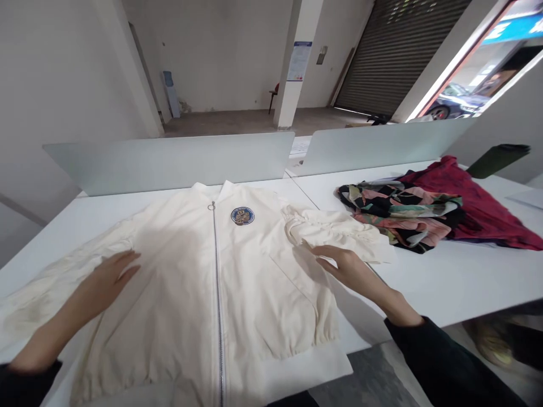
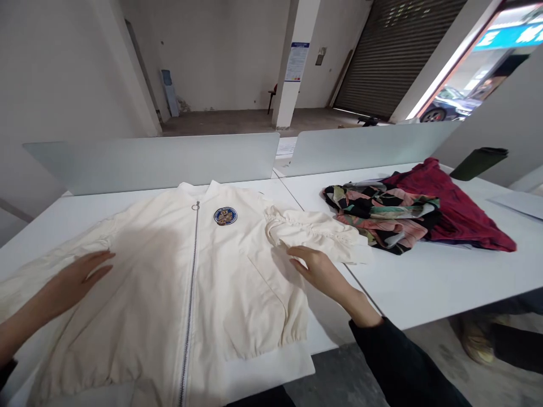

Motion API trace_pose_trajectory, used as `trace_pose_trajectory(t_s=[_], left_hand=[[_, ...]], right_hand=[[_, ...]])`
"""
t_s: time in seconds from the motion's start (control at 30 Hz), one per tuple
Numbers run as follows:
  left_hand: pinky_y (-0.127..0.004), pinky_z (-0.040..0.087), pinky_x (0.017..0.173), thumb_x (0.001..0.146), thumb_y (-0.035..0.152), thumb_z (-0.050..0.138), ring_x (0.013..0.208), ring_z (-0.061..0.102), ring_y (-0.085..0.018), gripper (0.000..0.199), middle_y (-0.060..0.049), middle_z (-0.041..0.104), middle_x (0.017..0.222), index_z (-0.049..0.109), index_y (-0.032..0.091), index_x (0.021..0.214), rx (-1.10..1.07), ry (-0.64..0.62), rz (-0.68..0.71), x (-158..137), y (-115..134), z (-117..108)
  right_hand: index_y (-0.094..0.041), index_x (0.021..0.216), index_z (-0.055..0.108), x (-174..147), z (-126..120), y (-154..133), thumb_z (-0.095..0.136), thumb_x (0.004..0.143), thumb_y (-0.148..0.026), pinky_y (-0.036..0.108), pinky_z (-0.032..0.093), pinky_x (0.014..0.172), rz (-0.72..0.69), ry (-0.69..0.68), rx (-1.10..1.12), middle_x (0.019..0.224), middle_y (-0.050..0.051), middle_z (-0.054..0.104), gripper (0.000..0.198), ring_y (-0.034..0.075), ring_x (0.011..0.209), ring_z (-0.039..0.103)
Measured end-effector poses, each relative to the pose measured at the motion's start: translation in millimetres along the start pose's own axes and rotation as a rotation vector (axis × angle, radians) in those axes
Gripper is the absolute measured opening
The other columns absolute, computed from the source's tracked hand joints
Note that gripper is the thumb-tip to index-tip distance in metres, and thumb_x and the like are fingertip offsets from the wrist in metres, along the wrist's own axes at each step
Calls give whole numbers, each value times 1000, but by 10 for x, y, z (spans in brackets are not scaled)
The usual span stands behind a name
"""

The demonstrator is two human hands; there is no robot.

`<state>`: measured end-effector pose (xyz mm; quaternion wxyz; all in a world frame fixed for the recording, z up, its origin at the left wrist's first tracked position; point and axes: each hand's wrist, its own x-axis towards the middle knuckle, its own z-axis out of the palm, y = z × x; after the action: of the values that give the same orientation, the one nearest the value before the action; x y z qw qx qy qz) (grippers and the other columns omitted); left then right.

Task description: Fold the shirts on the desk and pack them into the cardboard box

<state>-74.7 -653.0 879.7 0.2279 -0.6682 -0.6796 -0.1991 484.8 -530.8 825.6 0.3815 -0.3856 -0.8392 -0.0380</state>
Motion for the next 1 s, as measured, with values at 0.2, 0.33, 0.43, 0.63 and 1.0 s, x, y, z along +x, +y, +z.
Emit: trace_pose_trajectory(t_s=[0.2, 0.33, 0.43, 0.63, 1.0], left_hand=[[-39, 32, 109, 90, 36, 27, 130, 44, -30, 59, -21, 51, 137, 52, 1, 130, 115, -122, -313, 982, -182, -298], [-45, 41, 96, 90, 38, 30, 118, 53, -37, 56, -27, 58, 125, 61, 1, 118, 110, -195, -454, 1477, -324, -209], [-50, 42, 91, 91, 44, 31, 116, 53, -41, 58, -27, 56, 127, 62, 4, 119, 113, -184, -537, 1728, -351, -84], [-47, 43, 88, 95, 48, 21, 113, 54, -38, 63, -27, 57, 124, 59, 6, 120, 148, -104, -518, 2081, -322, 150], [-37, 44, 80, 98, 46, 22, 94, 60, -29, 54, -19, 66, 107, 54, 8, 118, 222, -51, -334, 2205, -596, 292]], right_hand=[[-17, 97, 72, 1038, -123, 213, 43, 89, -26, 32, 51, 85, 84, 78, -126, 104, 10, 73, 32, 23, 93, 69], [-16, 103, 72, 1934, -34, 453, 47, 88, -21, 25, 46, 87, 355, -34, -238, 110, 9, 72, 30, 22, 105, 65], [-13, 103, 72, 2461, 163, 523, 47, 90, -26, 26, 46, 82, 460, -64, -237, 108, 14, 71, 31, 23, 101, 66], [-11, 105, 70, 3034, 692, 434, 36, 96, -41, 30, 47, 78, 513, -88, -232, 109, 19, 69, 47, 27, 99, 65], [-14, 117, 61, 3136, 969, 633, 34, 99, -30, 35, 44, 85, 435, -20, -395, 111, 20, 66, 36, 29, 105, 62]])
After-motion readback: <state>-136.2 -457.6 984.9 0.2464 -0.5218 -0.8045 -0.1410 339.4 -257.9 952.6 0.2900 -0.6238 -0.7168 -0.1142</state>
